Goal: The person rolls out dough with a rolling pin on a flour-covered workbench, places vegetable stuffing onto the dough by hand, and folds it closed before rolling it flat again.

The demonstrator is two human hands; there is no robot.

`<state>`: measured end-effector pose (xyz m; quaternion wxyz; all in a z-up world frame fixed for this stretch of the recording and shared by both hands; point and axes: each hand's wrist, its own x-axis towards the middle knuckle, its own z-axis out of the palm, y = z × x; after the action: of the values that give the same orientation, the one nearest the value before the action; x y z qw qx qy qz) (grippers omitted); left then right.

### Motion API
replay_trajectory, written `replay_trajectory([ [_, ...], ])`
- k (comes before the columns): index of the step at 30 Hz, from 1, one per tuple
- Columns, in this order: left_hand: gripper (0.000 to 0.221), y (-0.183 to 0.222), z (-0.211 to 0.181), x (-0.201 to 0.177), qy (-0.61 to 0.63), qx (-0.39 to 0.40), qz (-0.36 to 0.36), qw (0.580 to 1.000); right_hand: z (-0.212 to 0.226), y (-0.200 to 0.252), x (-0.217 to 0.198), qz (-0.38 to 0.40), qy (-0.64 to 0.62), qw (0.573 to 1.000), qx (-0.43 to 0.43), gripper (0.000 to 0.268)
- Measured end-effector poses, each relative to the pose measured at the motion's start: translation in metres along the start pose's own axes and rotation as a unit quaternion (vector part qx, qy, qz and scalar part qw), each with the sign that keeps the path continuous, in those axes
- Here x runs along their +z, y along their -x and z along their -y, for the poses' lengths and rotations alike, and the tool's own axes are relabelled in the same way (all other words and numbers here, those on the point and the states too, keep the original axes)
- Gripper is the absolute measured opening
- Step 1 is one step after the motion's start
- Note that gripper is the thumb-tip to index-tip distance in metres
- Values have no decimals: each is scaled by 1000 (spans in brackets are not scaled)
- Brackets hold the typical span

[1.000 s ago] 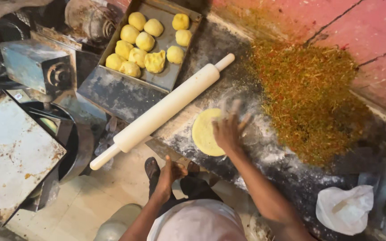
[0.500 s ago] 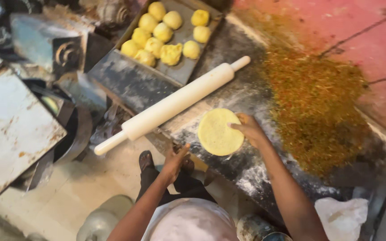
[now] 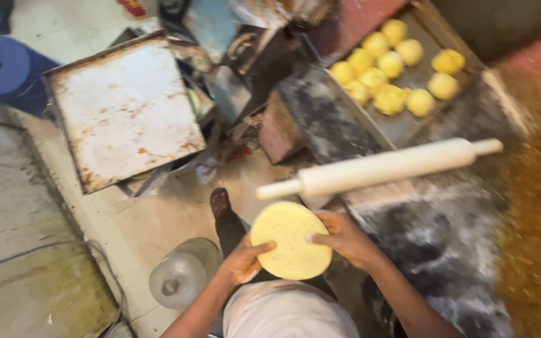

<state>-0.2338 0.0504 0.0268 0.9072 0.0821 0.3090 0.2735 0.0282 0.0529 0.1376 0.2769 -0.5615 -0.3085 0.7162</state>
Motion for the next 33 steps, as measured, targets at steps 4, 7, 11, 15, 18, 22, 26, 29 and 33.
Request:
replay_trajectory([
  [4,54,23,-127,-53,10,119,-93,989,80,-123,92,23,52,997,-43,51],
  [7,54,14,-230,-114,1,183,-156,971,103,-248,148,54,-12,998,-27,51],
  [11,52,-32,-329,-208,-26,193,-182,964,76,-431,183,69,-22,997,-11,60],
  [15,54,-89,-370,-295,-40,187,-192,963,23,-561,205,-31,62,997,-16,61],
  [18,60,-117,-362,-343,-114,125,-332,928,3,-575,216,-141,218,960,-106,58],
  [22,77,-113,-336,-367,-315,326,-477,753,39,-499,220,-278,332,873,-224,46],
  [26,58,-69,-314,-353,-427,312,-451,719,93,-376,170,-321,315,833,-322,43],
  [29,49,-50,-304,-316,-453,235,-368,778,109,-281,107,-359,324,828,-284,25],
  [33,39,-59,-292,-230,-501,284,-276,769,98,-179,-24,-562,336,710,-258,21],
])
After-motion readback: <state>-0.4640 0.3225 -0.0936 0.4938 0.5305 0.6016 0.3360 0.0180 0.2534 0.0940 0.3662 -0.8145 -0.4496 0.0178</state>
